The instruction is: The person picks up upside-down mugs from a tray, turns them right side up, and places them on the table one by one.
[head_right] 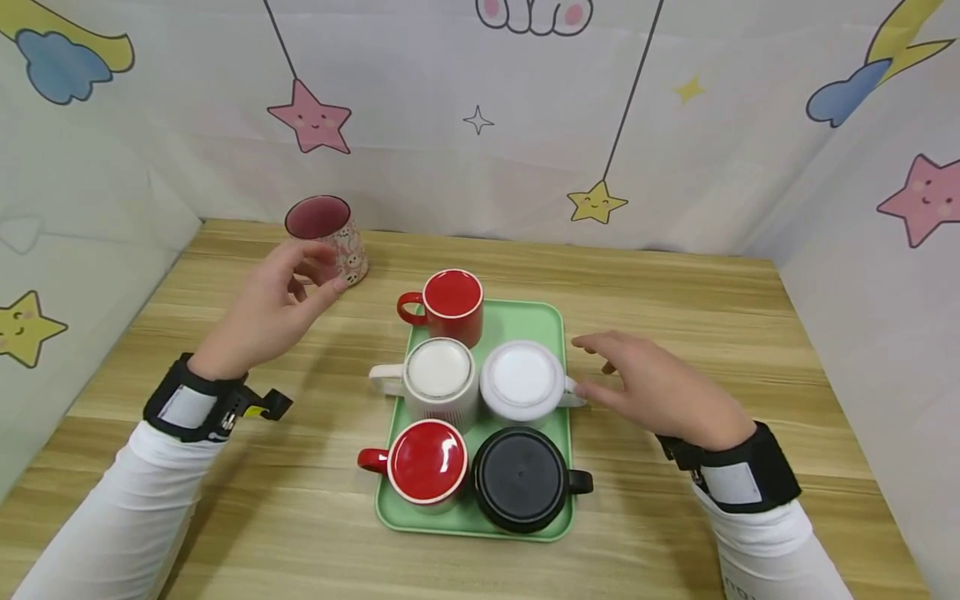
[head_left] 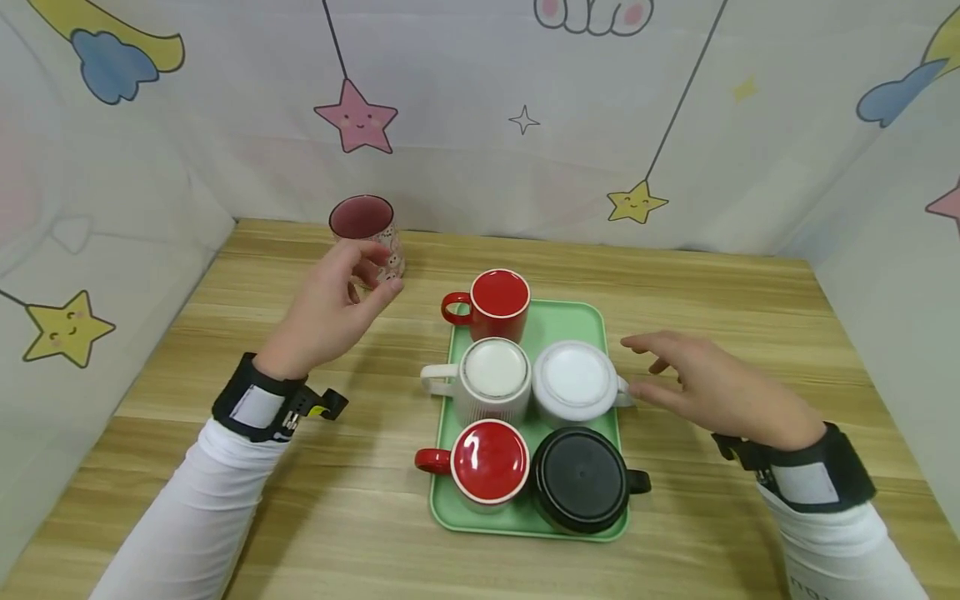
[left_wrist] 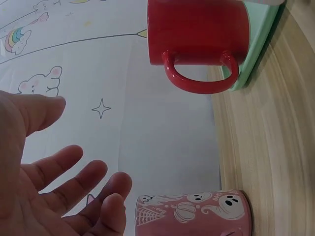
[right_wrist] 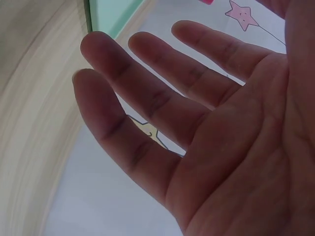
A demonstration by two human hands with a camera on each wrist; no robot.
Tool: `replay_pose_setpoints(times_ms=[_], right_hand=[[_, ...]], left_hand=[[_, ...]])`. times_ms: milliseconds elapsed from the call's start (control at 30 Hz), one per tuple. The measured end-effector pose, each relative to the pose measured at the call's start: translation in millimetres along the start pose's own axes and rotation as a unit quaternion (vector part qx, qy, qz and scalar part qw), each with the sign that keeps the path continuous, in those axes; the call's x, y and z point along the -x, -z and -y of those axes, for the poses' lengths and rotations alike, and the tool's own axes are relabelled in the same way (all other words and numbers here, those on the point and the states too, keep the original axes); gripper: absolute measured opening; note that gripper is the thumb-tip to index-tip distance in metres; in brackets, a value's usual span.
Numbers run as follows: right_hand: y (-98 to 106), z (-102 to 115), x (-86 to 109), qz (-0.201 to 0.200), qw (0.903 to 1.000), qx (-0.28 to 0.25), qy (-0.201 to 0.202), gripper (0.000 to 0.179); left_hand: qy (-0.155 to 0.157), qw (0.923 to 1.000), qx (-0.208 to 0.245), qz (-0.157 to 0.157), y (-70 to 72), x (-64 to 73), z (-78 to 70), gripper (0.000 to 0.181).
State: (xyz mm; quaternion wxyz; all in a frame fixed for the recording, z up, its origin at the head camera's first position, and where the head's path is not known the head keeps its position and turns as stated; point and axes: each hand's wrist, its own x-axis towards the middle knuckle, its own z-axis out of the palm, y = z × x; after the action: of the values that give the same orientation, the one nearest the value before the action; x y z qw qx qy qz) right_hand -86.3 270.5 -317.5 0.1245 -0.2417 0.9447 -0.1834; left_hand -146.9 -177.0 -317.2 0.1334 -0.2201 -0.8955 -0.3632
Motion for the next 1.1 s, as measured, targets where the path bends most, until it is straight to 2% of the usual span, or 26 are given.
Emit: replay_pose_setpoints(times_ms=[100,200,367,633,800,1100], right_hand=[[-3.7,0.1,0.1,0.004,1.0,-0.004,-0.003,0.064],[-7.9,-0.2,-0.8,0.005,1.0,-0.002,-0.001,0.065],[-14.3,-0.4,-3.9,0.005,0.9999,-0.004,0.008,0.061],[-20.4,1.7,-6.0,-0.005,0.9993,-0.021,0.03,0.031],[-22.2,3.0,-7.6,-0.008,0.9986,-0.026,0.044,0.014],[-24.2,3.1,-10.1,-0.034,0.9973,-0.021,0.062,0.007]], left_hand=[[-0.011,0.9995,-0.009,0.03,-2.6,3.1,-0.4,0.048],[-0.009,0.9981,-0.013,0.06,-5.1,7.2,0.9,0.053],[-0.01,0.9954,-0.029,0.091,-8.0,13.8,4.0,0.061],[-0.01,0.9908,-0.067,0.117,-13.4,22.2,10.2,0.061],[-0.004,0.9893,-0.072,0.127,-15.8,24.2,12.3,0.062],[-0.013,0.9897,-0.073,0.122,-16.2,24.2,9.3,0.062]])
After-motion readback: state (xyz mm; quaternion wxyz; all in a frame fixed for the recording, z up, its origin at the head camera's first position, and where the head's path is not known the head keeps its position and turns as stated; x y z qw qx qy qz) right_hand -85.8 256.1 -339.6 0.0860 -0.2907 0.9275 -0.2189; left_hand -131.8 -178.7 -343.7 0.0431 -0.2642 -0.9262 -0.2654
